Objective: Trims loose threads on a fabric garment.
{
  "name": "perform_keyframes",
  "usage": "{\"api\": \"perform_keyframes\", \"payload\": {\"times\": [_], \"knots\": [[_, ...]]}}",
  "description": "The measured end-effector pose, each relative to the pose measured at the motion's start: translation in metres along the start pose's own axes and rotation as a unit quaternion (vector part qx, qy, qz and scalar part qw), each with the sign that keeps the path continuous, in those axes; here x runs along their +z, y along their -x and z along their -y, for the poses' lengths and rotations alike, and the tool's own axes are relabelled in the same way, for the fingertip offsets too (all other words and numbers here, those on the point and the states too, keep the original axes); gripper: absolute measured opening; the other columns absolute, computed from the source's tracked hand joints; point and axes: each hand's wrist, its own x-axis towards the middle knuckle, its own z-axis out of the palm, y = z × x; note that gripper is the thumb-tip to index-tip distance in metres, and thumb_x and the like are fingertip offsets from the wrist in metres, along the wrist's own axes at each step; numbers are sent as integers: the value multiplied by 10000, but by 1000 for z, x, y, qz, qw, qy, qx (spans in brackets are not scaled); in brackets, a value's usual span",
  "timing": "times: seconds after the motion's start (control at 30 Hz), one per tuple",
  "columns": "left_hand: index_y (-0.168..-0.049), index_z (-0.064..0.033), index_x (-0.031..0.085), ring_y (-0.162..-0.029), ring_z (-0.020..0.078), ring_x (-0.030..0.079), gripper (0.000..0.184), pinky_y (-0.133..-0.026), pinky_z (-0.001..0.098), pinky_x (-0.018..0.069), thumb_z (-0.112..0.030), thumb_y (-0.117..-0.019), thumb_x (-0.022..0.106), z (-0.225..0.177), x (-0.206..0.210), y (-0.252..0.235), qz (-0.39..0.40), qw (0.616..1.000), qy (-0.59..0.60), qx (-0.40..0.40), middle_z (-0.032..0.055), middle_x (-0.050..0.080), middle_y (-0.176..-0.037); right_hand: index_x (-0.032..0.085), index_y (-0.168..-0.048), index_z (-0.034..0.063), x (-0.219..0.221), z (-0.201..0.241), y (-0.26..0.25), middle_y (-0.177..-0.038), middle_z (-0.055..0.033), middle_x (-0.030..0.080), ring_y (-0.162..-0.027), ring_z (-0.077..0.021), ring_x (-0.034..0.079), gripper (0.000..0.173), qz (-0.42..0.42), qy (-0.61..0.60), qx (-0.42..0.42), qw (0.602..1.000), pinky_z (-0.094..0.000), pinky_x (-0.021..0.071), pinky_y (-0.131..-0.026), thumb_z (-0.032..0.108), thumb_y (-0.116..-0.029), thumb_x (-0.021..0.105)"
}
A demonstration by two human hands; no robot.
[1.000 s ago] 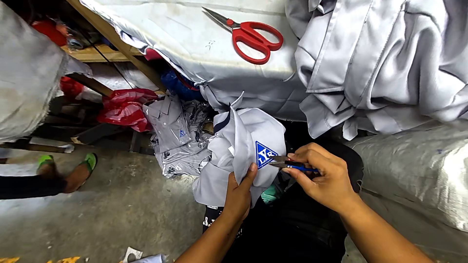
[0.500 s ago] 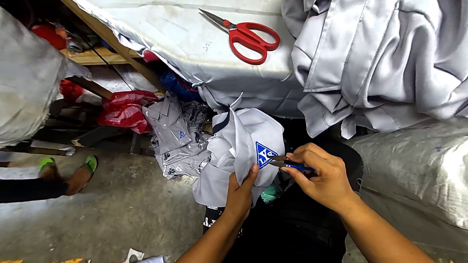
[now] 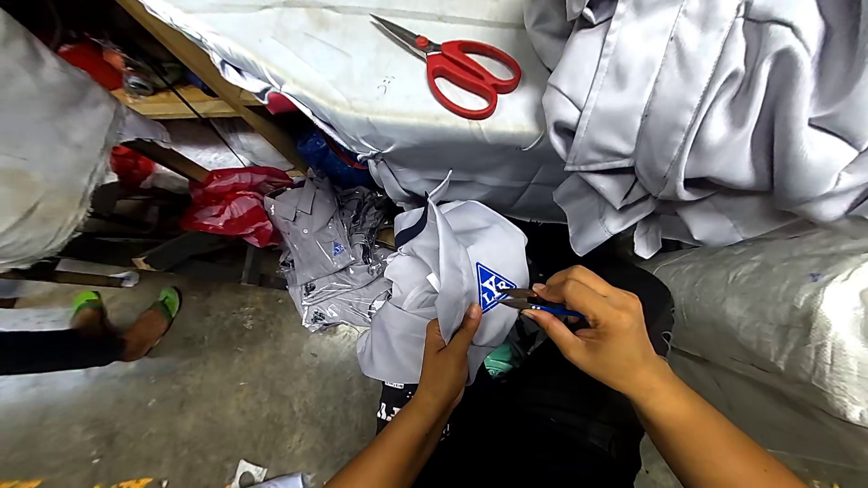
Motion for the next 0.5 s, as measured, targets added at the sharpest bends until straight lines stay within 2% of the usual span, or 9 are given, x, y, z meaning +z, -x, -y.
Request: {"api": "perform_keyframes", "payload": {"times": [0.2,0.3,0.4,0.5], "knots": [[-1039,-56,644,-884,56,721,181,-866,269,599,9,-1020,476,1,2,1,-8,1000,6,0,-32,747,-909,748,-962,30,2,2,2,-917,-102,715,-723,-117,627,230,-9,25,-3,1000,-230,493,-608,250,-967,684],[-1087,-34,599,-891,71,722,166,-870,278,602,2,-1028,448,-2,7,2,-40,998,34,-20,-8,741,-921,739,-948,9,10,5,6,-883,-102,700,-675,-75,581,246,-27,-2,28,999,-188,453,-575,252,-943,702],[-1121,-20,588,-895,100,729,182,-865,303,609,-20,-1039,427,-3,11,3,-59,994,77,-42,29,743,-937,719,-919,-16,18,11,11,-882,-98,692,-711,-14,594,249,-39,-65,71,995,-118,470,-603,233,-914,733],[-1140,-8,585,-907,127,731,188,-875,332,609,-42,-1040,430,-2,9,3,-52,992,103,-57,61,741,-954,721,-923,-23,22,13,13,-880,-105,685,-733,-14,590,230,-61,-65,59,994,-105,457,-620,205,-908,743]]}}
